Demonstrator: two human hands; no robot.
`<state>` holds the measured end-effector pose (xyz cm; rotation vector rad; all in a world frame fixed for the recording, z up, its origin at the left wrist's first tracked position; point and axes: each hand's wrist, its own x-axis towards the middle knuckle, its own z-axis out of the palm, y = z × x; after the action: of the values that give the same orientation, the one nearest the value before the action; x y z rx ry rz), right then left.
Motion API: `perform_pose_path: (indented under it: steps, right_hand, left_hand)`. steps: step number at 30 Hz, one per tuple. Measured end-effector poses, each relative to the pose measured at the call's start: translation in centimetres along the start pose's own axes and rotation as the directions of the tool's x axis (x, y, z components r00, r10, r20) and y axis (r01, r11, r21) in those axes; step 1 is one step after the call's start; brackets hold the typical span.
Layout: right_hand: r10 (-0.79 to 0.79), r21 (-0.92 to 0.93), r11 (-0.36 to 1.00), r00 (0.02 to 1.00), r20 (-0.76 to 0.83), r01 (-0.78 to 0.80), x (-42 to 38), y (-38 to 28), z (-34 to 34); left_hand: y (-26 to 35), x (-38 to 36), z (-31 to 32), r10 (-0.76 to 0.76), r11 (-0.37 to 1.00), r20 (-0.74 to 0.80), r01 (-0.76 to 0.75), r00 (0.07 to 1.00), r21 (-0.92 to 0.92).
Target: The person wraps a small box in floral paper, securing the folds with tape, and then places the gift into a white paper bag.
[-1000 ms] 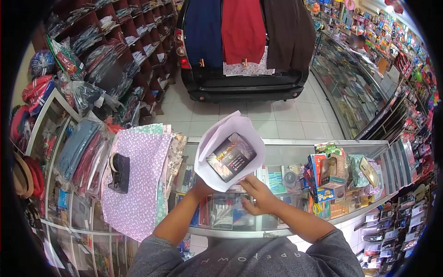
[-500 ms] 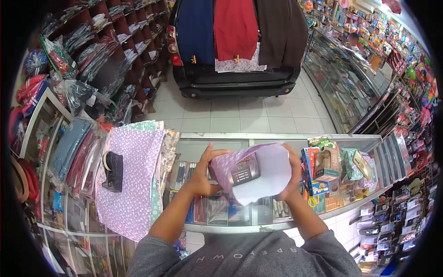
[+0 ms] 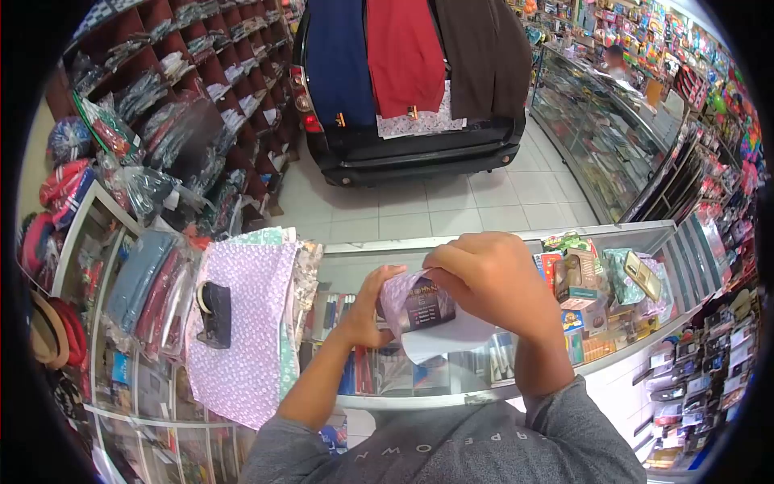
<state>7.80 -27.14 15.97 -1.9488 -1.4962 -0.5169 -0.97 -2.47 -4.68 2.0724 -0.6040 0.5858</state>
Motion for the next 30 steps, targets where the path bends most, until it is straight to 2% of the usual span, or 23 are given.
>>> perform_pose_path:
  steps: [1,3,4,5,6,7,9,10,11,13,14,15,17,18,19,21,22,23,25,26,28,29,30]
  right_hand:
    - [-0.001,0.004,1.000,1.000,-0.015,0.001,0.2,0.0,0.3]
    - [0.028,0.036,0.999,1.000,-0.013,-0.028,0.1,-0.1,0.4]
    - [0.024,0.041,0.999,1.000,-0.015,-0.023,0.0,0.0,0.7]
    - [0.032,0.054,0.998,0.998,-0.047,-0.029,-0.2,0.2,1.0]
    - [0.041,0.069,0.997,0.996,-0.080,-0.035,-0.3,0.3,1.1]
    - [0.039,0.078,0.996,0.995,-0.088,-0.033,-0.3,0.4,0.8]
    - [0.053,0.194,0.980,0.996,-0.070,-0.039,-0.8,1.0,0.0]
    - [0.103,0.195,0.976,0.994,-0.037,-0.094,-1.1,1.5,-0.1]
    - [0.111,0.206,0.973,0.993,-0.041,-0.101,-1.5,2.0,-0.3]
    - [0.106,0.144,0.984,0.994,0.012,-0.107,-1.8,3.0,-0.7]
    - [0.089,0.145,0.986,0.996,-0.010,-0.087,-1.8,3.0,-1.1]
    - [0.094,0.151,0.984,0.995,-0.019,-0.090,-1.8,3.0,-1.3]
    - [0.126,0.079,0.989,0.992,-0.010,-0.125,-2.0,3.1,-1.6]
    - [0.133,0.086,0.988,0.991,-0.023,-0.130,-2.0,3.2,-1.7]
    - [0.131,0.087,0.988,0.991,-0.023,-0.129,-2.1,3.3,-1.7]
    - [0.140,0.093,0.986,0.989,-0.036,-0.137,-2.2,3.5,-1.8]
    - [0.133,0.094,0.987,0.991,-0.014,-0.131,-2.2,3.6,-1.8]
    - [0.125,0.091,0.988,0.992,0.009,-0.125,-2.1,3.7,-1.8]
    - [0.111,0.084,0.990,0.994,-0.010,-0.109,-2.2,4.0,-1.7]
    - [0.091,0.082,0.993,0.996,-0.019,-0.089,-2.2,4.0,-1.6]
    - [0.094,0.091,0.992,0.996,-0.012,-0.092,-2.1,3.8,-1.4]
    - [0.099,0.104,0.990,0.995,-0.014,-0.097,-2.0,3.7,-1.4]
    - [0.092,0.100,0.991,0.996,-0.011,-0.090,-1.8,3.5,-1.4]
  left_hand:
    - [-0.1,0.0,-0.3,0.003,1.000,0.009,-0.003,1.000,0.012]
    - [-0.5,-0.4,0.0,0.103,0.956,-0.019,-0.093,0.995,0.279]
    - [-2.0,-1.4,0.7,0.101,0.954,-0.020,-0.091,0.995,0.285]
    - [-4.2,-2.7,1.6,-0.106,0.993,-0.037,0.108,0.994,0.048]
    - [-4.1,-2.5,1.7,-0.307,0.935,-0.004,0.301,0.952,-0.190]
    - [-4.3,-2.1,1.5,-0.311,0.935,-0.003,0.305,0.951,-0.179]
    - [-3.3,-1.2,0.5,-0.034,0.990,-0.036,0.038,0.999,0.138]
    - [1.3,0.0,0.2,-0.282,0.954,-0.090,0.270,0.955,-0.127]
    - [1.3,-0.2,0.2,-0.290,0.952,-0.080,0.280,0.954,-0.121]
    - [0.4,-0.2,0.0,-0.135,0.991,-0.122,0.135,0.983,-0.008]
    - [-0.2,-0.4,-0.1,-0.051,0.997,-0.134,0.059,0.990,0.051]
    - [-1.4,-0.9,-0.2,-0.052,0.997,-0.123,0.059,0.991,0.057]
    - [-3.6,-2.2,-0.6,-0.386,0.895,-0.085,0.351,0.918,-0.276]
    - [0.7,0.5,-1.5,-0.345,0.935,-0.068,0.337,0.936,-0.105]
    - [-0.4,-0.1,-1.7,-0.345,0.936,-0.056,0.339,0.937,-0.094]
    - [-3.6,-1.7,-2.2,-0.205,0.979,-0.335,0.198,0.919,-0.057]
    - [0.6,1.3,-2.7,0.029,0.992,-0.342,0.015,0.939,0.125]
    - [2.7,3.0,-3.4,0.033,0.992,-0.333,0.009,0.942,0.126]
    - [5.8,5.5,-4.9,-0.032,0.976,-0.311,-0.038,0.950,-0.217]
    - [8.0,7.1,-5.8,-0.031,0.974,-0.316,-0.042,0.948,-0.221]
    - [12.8,9.8,-7.4,-0.113,0.991,0.004,0.113,0.994,-0.071]
    - [14.7,10.8,-7.6,-0.113,0.991,-0.007,0.112,0.994,-0.074]
    - [16.4,11.6,-7.9,-0.181,0.983,0.131,0.176,0.975,0.048]
